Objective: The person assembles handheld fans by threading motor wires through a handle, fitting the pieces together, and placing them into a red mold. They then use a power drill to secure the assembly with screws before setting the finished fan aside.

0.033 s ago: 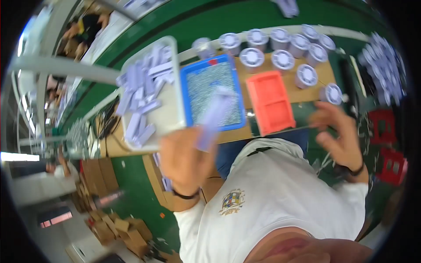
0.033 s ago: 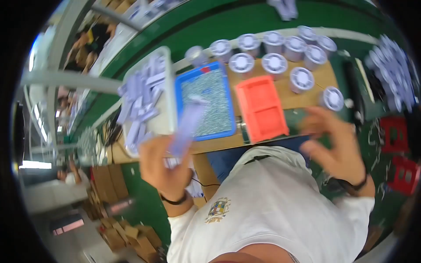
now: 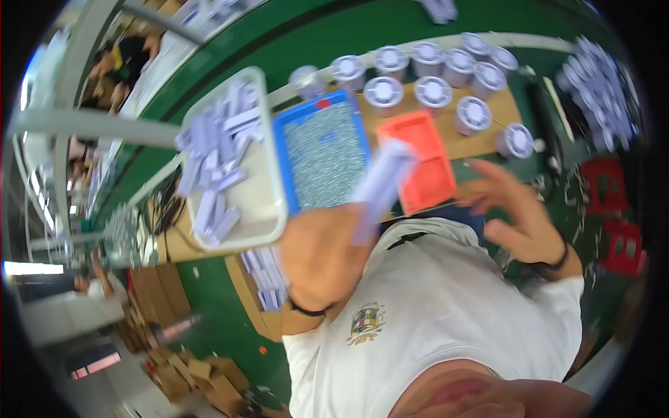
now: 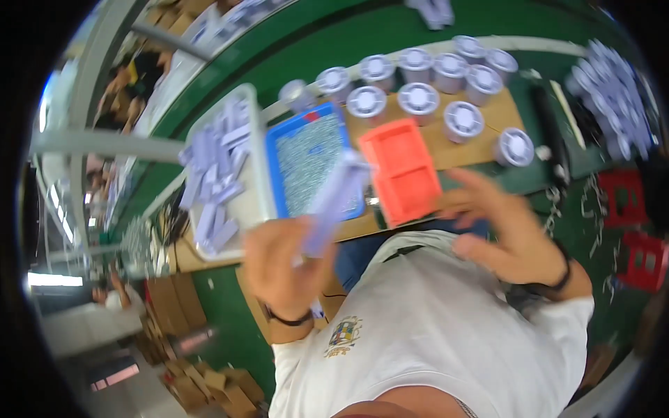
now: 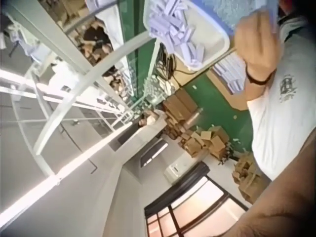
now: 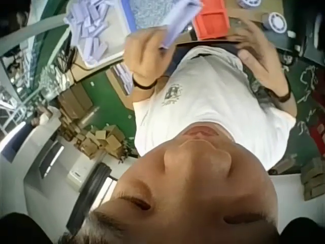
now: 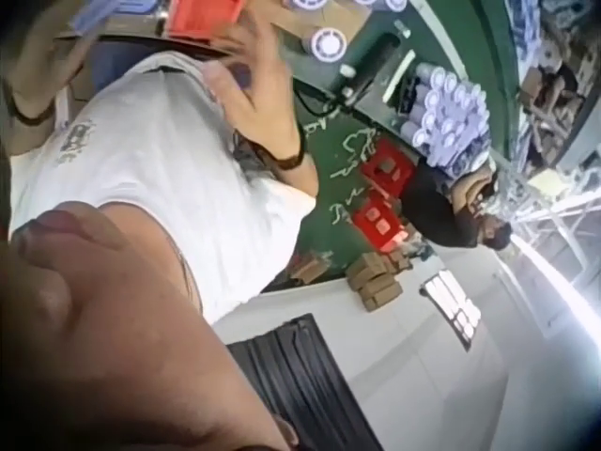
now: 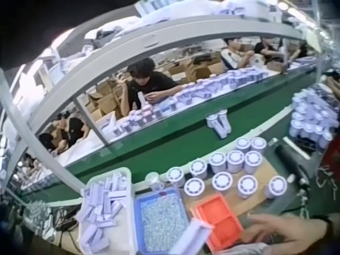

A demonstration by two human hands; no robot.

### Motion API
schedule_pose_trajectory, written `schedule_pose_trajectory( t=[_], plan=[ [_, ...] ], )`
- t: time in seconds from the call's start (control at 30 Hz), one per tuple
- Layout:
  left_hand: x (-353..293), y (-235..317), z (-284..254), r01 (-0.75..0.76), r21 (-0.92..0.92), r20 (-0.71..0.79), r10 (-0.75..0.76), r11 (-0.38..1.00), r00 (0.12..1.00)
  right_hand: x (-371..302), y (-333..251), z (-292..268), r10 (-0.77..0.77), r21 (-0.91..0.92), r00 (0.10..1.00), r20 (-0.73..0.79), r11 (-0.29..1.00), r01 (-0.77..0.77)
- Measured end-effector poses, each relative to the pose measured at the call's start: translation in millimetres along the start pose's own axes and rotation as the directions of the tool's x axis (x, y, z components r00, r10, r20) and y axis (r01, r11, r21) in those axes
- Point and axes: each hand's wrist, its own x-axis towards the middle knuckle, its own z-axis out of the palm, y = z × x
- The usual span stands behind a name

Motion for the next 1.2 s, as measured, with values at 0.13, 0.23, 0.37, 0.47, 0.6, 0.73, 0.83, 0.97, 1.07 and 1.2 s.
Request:
schedule_pose_trajectory(
  t=[0.13, 0.23, 0.37, 0.47, 0.6, 0.73, 0.83, 0.97, 1.07, 1.2],
  plan=[
    [36.3, 73.0, 123.5, -0.411, -0.209, -0.029, 0.414, 0.887, 0.91, -13.9, 52.6, 7.4, 0.141, 0.653, 0.944, -0.299, 0.752, 0.094],
    [66.9, 108.4, 172.6, -0.267, -0.548, 0.043, 0.346, 0.793, 0.937, -42.9, 78.6, -38.9, 0.139, 0.549, 0.771, -0.621, 0.78, 0.301],
    [106.8, 155.4, 230.6, 0.091, -0.212, 0.528, 0.035, 0.973, 0.849, -102.0, 113.1, -97.4, 0.015, 0.345, 0.612, -0.79, 0.836, 0.426],
    [121.5, 182.5, 283.2, 0.056, -0.061, 0.678, 0.0, 0.997, 0.735, -116.5, 119.1, -110.7, -0.078, 0.214, 0.563, -0.822, 0.876, 0.433],
    [124.5, 201.7, 296.1, 0.08, -0.014, 0.723, -0.045, 0.997, 0.689, -129.0, 125.1, -120.5, -0.108, 0.1, 0.509, -0.854, 0.926, 0.365],
    [128.1, 187.8, 253.8, 0.178, -0.361, 0.557, 0.059, 0.915, 0.828, -140.6, 123.5, -131.8, -0.084, 0.102, 0.525, -0.847, 0.944, 0.315],
    [118.9, 149.9, 218.2, 0.178, -0.66, 0.392, 0.133, 0.729, 0.91, -143.8, 116.4, -134.8, -0.115, 0.055, 0.506, -0.855, 0.949, 0.309],
    [87.6, 133.7, 162.9, 0.598, -0.796, 0.603, -0.231, -0.097, 0.764, -121.3, 115.5, -133.3, -0.178, 0.028, 0.61, -0.772, 0.95, 0.312],
    [44.4, 100.1, 146.4, 0.455, -0.655, 0.69, -0.232, -0.604, 0.686, -86.3, 96.0, -114.7, -0.083, 0.212, 0.758, -0.647, 0.935, 0.283],
    [4.0, 68.1, 135.9, 0.518, -0.767, 0.638, -0.363, -0.379, 0.679, -45.5, 93.0, -90.1, -0.012, 0.351, 0.887, -0.461, 0.916, 0.195]
  ],
)
